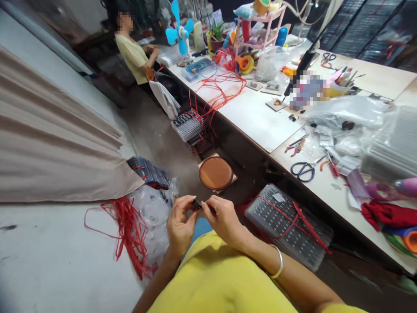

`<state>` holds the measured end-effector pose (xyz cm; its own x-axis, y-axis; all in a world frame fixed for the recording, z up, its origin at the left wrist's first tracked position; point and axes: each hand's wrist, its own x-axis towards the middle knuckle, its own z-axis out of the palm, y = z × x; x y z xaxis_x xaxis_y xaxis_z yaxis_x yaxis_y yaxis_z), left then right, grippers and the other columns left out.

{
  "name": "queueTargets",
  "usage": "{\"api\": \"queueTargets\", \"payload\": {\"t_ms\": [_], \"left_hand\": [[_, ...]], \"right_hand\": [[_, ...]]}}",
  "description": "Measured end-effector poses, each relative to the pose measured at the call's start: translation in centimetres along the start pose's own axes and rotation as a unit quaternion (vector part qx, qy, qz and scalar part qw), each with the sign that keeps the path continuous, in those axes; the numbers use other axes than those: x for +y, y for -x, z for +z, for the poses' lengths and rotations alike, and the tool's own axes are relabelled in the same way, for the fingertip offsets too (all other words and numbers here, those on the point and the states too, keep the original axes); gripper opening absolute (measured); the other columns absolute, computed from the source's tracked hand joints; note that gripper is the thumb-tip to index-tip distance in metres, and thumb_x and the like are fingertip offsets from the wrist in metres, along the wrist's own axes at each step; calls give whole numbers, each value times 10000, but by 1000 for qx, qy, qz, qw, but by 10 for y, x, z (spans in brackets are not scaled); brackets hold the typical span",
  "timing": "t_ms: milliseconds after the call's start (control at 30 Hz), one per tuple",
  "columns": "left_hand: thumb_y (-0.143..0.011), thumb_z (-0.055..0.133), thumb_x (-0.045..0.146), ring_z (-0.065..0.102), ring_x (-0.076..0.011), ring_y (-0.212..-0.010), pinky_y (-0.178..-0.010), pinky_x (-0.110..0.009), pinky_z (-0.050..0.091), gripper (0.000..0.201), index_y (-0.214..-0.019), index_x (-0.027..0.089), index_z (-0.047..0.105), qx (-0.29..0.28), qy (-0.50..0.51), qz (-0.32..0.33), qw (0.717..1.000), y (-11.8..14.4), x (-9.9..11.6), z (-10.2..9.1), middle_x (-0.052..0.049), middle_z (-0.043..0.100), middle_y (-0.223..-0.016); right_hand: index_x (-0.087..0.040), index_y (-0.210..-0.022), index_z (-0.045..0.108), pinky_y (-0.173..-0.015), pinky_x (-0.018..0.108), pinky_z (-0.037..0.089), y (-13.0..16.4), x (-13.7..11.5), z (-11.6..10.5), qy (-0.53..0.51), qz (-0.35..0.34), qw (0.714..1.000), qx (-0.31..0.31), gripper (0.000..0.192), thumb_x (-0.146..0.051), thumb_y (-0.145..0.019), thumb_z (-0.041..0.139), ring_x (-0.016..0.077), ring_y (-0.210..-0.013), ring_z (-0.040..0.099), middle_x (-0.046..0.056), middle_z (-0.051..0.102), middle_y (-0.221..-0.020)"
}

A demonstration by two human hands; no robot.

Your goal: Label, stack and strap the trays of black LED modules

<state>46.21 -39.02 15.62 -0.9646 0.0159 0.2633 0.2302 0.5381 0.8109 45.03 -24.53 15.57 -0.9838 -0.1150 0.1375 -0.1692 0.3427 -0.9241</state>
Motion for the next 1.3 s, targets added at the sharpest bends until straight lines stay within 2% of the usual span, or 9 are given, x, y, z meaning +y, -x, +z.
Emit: {"api": "queueTargets", "payload": {"t_ms": [200, 400, 567, 733, 800, 900, 1067, 1167, 1300], "left_hand": [[-825, 604, 160, 602, -169, -964, -811, -307, 536, 269, -1085, 224, 591, -76, 45, -6, 996, -82, -25, 6, -57, 592, -1051], [-803, 583, 84, 611, -149, -911, -750, -251, 537, 323, -1095, 221, 591, -195, 97, 83, 972, -170, -46, 19, -43, 608, -1036], [-793, 574, 53, 602, -162, -942, -820, -288, 522, 353, -1103, 220, 595, -280, 155, 146, 936, -231, -58, 34, -41, 618, -1014], [-795, 595, 77, 596, -165, -961, -850, -292, 502, 320, -1081, 218, 616, -335, 205, 138, 909, -263, -69, 55, -42, 623, -1011], [-790, 623, 106, 594, -166, -965, -848, -287, 498, 298, -1067, 217, 630, -350, 220, 91, 906, -271, -72, 66, -43, 622, -1020], [-769, 669, 152, 600, -164, -944, -827, -273, 503, 284, -1046, 212, 645, -387, 262, -48, 883, -282, -75, 84, -43, 616, -1026], [-692, 750, 200, 602, -125, -844, -792, -230, 502, 321, -1009, 195, 696, -400, 378, -262, 793, -298, -71, 116, -43, 612, -1055], [-661, 785, 236, 584, -90, -738, -728, -193, 498, 354, -999, 162, 715, -386, 422, -371, 732, -304, -64, 133, -60, 659, -987], [-681, 783, 238, 602, -100, -777, -767, -188, 497, 355, -1006, 115, 711, -363, 453, -472, 663, -307, -56, 156, -97, 689, -987]], "right_hand": [[-198, -674, 565, -495, 239, 327, -63, 3, -3, 15, 36, 998, 43, 247, -277, -894, 487, 100, -508, 446, -3, 506, -596], [-187, -570, 484, -456, 231, 260, -123, 15, -1, 99, 93, 982, 128, 322, -276, -879, 477, 76, -459, 365, -27, 440, -519], [-176, -527, 458, -440, 229, 232, -159, 13, 8, 109, 204, 944, 236, 344, -306, -845, 469, 68, -451, 326, -30, 421, -484], [-178, -508, 459, -424, 222, 259, -182, 24, 10, -18, 327, 890, 318, 364, -386, -805, 478, 73, -443, 347, -25, 430, -465], [-174, -526, 495, -419, 220, 296, -189, 34, 6, -97, 350, 874, 322, 369, -432, -790, 504, 81, -435, 393, -11, 486, -477], [-162, -599, 577, -413, 217, 339, -198, 51, -6, -207, 359, 856, 310, 377, -490, -780, 537, 87, -425, 439, 4, 552, -507], [-154, -655, 623, -424, 216, 374, -208, 82, -37, -269, 345, 854, 283, 391, -521, -777, 570, 83, -434, 454, 3, 569, -531], [-157, -721, 631, -464, 219, 401, -210, 100, -58, -249, 325, 870, 276, 334, -466, -819, 555, 91, -494, 485, 8, 586, -596], [-175, -866, 626, -547, 230, 433, -211, 116, -83, -189, 282, 899, 278, 182, -341, -858, 551, 109, -621, 525, 17, 609, -738]]}}
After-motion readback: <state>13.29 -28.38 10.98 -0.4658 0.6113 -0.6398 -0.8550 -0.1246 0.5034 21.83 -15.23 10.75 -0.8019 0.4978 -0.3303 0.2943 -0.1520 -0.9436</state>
